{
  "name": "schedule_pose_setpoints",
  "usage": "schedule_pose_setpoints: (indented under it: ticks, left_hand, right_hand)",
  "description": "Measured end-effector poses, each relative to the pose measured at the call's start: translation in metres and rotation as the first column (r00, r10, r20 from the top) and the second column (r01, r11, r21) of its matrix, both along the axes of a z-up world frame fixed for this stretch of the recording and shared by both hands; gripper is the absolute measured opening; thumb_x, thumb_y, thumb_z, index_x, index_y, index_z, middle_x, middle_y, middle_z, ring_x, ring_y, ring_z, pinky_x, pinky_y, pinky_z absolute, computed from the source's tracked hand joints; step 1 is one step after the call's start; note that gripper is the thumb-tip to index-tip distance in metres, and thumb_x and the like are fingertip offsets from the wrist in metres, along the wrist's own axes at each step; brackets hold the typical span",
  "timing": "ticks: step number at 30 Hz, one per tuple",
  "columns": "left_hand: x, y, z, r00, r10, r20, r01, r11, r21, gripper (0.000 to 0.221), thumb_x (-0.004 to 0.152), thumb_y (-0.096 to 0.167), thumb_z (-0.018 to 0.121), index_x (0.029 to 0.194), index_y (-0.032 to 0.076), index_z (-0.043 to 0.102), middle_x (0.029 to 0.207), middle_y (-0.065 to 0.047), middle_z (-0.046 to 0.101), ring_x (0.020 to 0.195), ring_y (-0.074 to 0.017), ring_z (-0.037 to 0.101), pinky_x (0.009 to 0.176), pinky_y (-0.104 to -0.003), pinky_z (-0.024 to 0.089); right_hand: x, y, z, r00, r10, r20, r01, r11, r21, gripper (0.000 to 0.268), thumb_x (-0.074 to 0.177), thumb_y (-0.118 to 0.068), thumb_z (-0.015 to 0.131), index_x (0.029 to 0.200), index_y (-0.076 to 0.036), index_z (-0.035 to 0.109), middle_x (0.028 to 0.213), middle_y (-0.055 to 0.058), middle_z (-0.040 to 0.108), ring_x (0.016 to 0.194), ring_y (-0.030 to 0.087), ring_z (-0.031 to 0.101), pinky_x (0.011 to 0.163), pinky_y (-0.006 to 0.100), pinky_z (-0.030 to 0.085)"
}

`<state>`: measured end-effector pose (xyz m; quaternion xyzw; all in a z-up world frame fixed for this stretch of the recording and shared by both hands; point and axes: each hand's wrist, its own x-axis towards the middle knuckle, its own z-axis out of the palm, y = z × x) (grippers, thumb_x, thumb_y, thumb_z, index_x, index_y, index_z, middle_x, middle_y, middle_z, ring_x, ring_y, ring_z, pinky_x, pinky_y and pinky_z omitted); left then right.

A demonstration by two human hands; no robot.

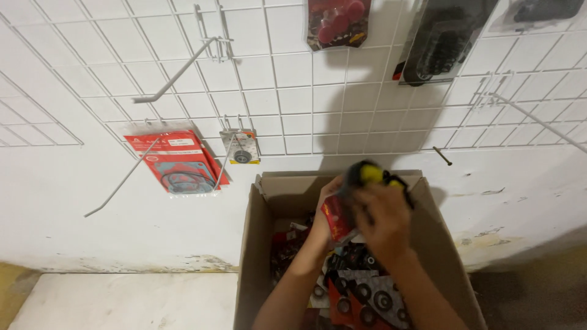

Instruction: Hanging packaged automotive parts onto a wire grid display wall.

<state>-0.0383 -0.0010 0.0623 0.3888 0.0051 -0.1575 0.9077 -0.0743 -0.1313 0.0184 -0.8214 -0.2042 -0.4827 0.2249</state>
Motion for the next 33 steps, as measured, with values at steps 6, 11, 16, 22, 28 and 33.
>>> schedule_pose_setpoints:
  ticks: [6,11,16,22,28,33]
  left_hand:
    - [0.020,0.005,-0.058,0.990,0.007,0.143,-0.046,0.962,0.269,0.034,0.098,0.036,0.071,0.111,0.005,0.073,0.102,-0.016,0.074,0.099,-0.0198,0.070,0.077,-0.033,0.058]
    - [0.022,-0.006,-0.044,0.996,0.094,-0.003,-0.093,0.990,0.110,0.031,0.095,0.030,0.076,0.104,0.000,0.072,0.091,-0.017,0.072,0.086,-0.0216,0.067,0.079,-0.034,0.056]
    - [0.075,0.012,-0.116,0.956,-0.291,0.042,0.293,0.934,-0.206,0.049,0.107,0.038,0.056,0.143,0.005,0.054,0.127,-0.015,0.065,0.124,-0.0202,0.059,0.103,-0.025,0.047]
    - [0.062,0.013,-0.117,0.968,-0.248,0.036,0.251,0.950,-0.189,0.048,0.106,0.036,0.057,0.143,0.004,0.054,0.128,-0.016,0.065,0.123,-0.0219,0.059,0.102,-0.027,0.048]
    - [0.063,0.017,-0.106,0.981,-0.187,0.052,0.193,0.966,-0.171,0.048,0.106,0.034,0.057,0.143,0.003,0.054,0.128,-0.017,0.065,0.123,-0.0238,0.060,0.101,-0.029,0.050]
    - [0.058,0.010,-0.103,0.991,-0.121,0.063,0.130,0.978,-0.164,0.047,0.105,0.032,0.058,0.143,0.003,0.054,0.129,-0.019,0.065,0.122,-0.0258,0.061,0.099,-0.031,0.051]
  right_hand:
    - [-0.011,0.013,0.011,0.995,-0.072,0.076,0.073,0.997,-0.001,0.013,0.087,-0.008,0.079,0.099,-0.007,0.072,0.096,0.014,0.066,0.088,0.036,0.063,0.078,0.047,0.052]
    - [-0.004,0.010,0.010,0.995,-0.082,0.050,0.083,0.996,-0.022,0.017,0.087,-0.011,0.079,0.103,-0.014,0.075,0.101,0.007,0.069,0.092,0.030,0.066,0.082,0.044,0.055]
    - [-0.010,0.000,0.038,0.991,-0.128,0.034,0.125,0.989,0.084,0.015,0.090,-0.006,0.085,0.098,-0.004,0.072,0.101,0.010,0.068,0.092,0.029,0.065,0.083,0.038,0.054]
    - [-0.018,0.031,0.009,0.997,0.081,-0.011,-0.080,0.993,0.081,0.020,0.084,-0.012,0.084,0.102,-0.008,0.076,0.100,0.011,0.070,0.093,0.033,0.069,0.083,0.045,0.057]
    - [-0.002,0.009,0.021,0.993,-0.006,0.118,0.000,0.998,0.056,0.017,0.087,-0.008,0.086,0.101,-0.011,0.079,0.096,0.007,0.068,0.084,0.026,0.063,0.078,0.038,0.054]
    - [-0.038,0.043,0.037,0.990,0.121,0.073,-0.107,0.978,-0.177,0.017,0.081,-0.013,0.081,0.097,-0.008,0.077,0.104,0.006,0.070,0.078,0.025,0.057,0.073,0.038,0.049]
